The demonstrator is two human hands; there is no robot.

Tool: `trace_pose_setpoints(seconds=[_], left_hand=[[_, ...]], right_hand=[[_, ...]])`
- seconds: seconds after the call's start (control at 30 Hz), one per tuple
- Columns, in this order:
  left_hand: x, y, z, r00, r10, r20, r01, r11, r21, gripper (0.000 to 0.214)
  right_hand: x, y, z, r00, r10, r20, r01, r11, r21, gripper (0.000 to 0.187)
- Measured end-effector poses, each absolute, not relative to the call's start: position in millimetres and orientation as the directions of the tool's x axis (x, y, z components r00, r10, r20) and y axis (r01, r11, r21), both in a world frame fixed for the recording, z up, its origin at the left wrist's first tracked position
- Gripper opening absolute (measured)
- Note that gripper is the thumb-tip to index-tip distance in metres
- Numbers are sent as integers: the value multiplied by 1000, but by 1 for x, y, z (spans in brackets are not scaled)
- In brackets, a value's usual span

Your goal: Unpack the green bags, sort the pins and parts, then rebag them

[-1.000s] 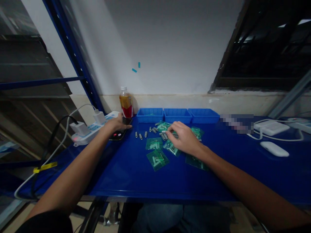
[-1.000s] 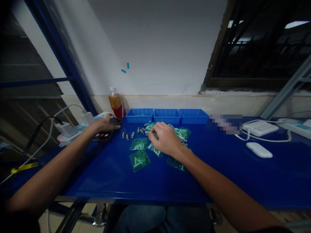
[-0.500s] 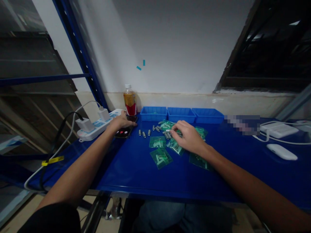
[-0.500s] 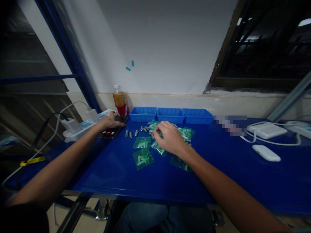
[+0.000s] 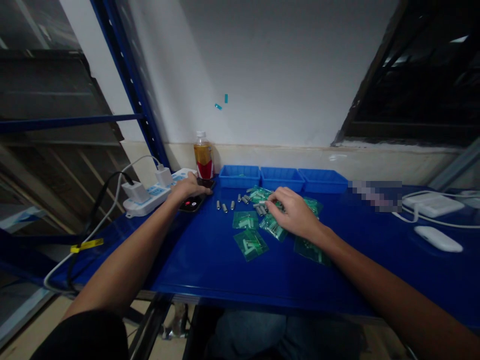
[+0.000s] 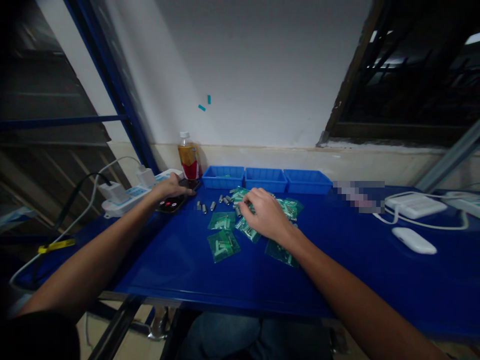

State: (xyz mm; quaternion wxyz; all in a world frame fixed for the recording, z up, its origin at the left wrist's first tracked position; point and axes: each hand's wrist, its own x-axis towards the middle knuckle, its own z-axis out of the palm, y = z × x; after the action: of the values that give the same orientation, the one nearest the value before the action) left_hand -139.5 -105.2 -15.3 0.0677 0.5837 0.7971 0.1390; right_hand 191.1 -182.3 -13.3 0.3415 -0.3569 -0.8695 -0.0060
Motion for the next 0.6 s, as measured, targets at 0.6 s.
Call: trace_pose_setpoints(seconds=[0.6], left_hand=[[17, -200, -16, 577, 606, 547, 716, -698, 17, 30]], right_hand=[[187, -179, -14, -300, 745, 596, 584, 638, -503, 35]])
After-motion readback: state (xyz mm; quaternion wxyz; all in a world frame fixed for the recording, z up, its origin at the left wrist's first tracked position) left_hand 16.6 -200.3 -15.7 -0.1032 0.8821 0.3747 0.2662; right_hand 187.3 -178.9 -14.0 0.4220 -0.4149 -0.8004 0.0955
